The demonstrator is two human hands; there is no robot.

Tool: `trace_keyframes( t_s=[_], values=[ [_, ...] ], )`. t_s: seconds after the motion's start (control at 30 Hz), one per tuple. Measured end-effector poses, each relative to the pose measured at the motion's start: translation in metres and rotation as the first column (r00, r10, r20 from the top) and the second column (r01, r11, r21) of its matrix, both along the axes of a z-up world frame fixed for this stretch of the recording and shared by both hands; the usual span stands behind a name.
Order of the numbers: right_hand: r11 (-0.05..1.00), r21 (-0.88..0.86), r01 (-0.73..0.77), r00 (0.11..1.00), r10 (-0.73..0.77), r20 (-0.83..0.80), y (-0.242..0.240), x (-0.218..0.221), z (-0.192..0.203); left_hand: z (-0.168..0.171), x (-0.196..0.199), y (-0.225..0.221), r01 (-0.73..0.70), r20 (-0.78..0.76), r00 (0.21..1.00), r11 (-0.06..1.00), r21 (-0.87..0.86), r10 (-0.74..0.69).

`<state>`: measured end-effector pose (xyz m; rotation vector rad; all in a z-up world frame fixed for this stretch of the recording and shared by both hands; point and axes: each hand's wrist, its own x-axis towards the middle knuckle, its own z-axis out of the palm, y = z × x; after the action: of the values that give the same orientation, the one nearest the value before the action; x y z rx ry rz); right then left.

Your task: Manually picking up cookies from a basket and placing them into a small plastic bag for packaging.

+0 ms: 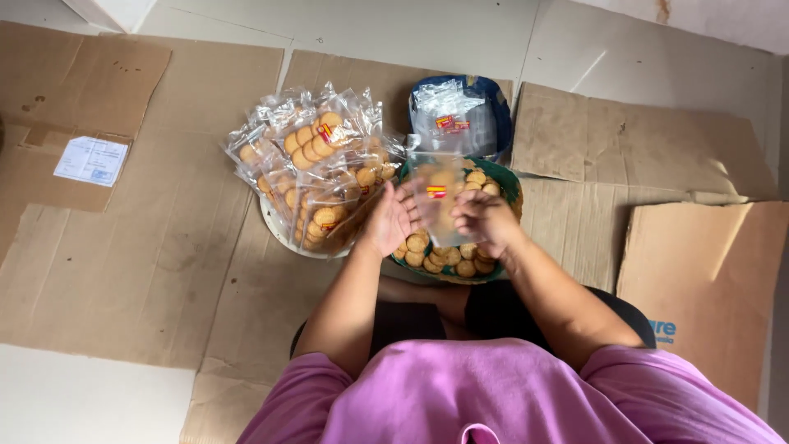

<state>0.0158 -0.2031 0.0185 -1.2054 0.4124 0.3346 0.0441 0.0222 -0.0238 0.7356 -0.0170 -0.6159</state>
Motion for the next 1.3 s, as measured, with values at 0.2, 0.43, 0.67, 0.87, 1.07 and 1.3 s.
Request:
trace_keyframes(
  t_s=[0.2, 0.43, 0.67, 0.87, 1.07, 1.3],
  values=[
    [0.990, 0.138, -0.040, 0.998, 0.045, -0.034, 0.045, -0.050, 0.004, 0.063, -0.028, -0.013, -0.101, -0.125, 0.990, 0.921, -0.377, 0.058],
    [0.973, -0.195, -0.124, 0.964, 0.165, 0.207, 0.031, -0.047, 0.002, 0.036, -0.032, -0.020, -0.112, -0.058, 0.993, 0.939, -0.325, 0.099],
    [0.600, -0.727, 0.334, 0.426, 0.593, 0.684, 0.012, -0.030, 0.035, -0.027, -0.040, -0.036, 0.071, -0.062, 0.995, 0.984, -0.166, -0.082],
    [0.600, -0.673, 0.433, 0.359, 0.569, 0.739, 0.017, -0.026, 0.027, 0.015, -0.044, -0.042, 0.095, -0.136, 0.983, 0.976, -0.198, -0.123],
    [0.525, -0.664, 0.532, 0.339, 0.587, 0.735, 0.021, -0.020, 0.014, -0.007, -0.031, -0.036, 0.054, -0.197, 0.976, 0.978, -0.201, -0.094],
    [0.437, -0.606, 0.665, 0.260, 0.626, 0.736, 0.020, -0.019, 0.011, 0.009, -0.033, -0.032, 0.082, -0.128, 0.985, 0.969, -0.234, -0.114]
  ],
)
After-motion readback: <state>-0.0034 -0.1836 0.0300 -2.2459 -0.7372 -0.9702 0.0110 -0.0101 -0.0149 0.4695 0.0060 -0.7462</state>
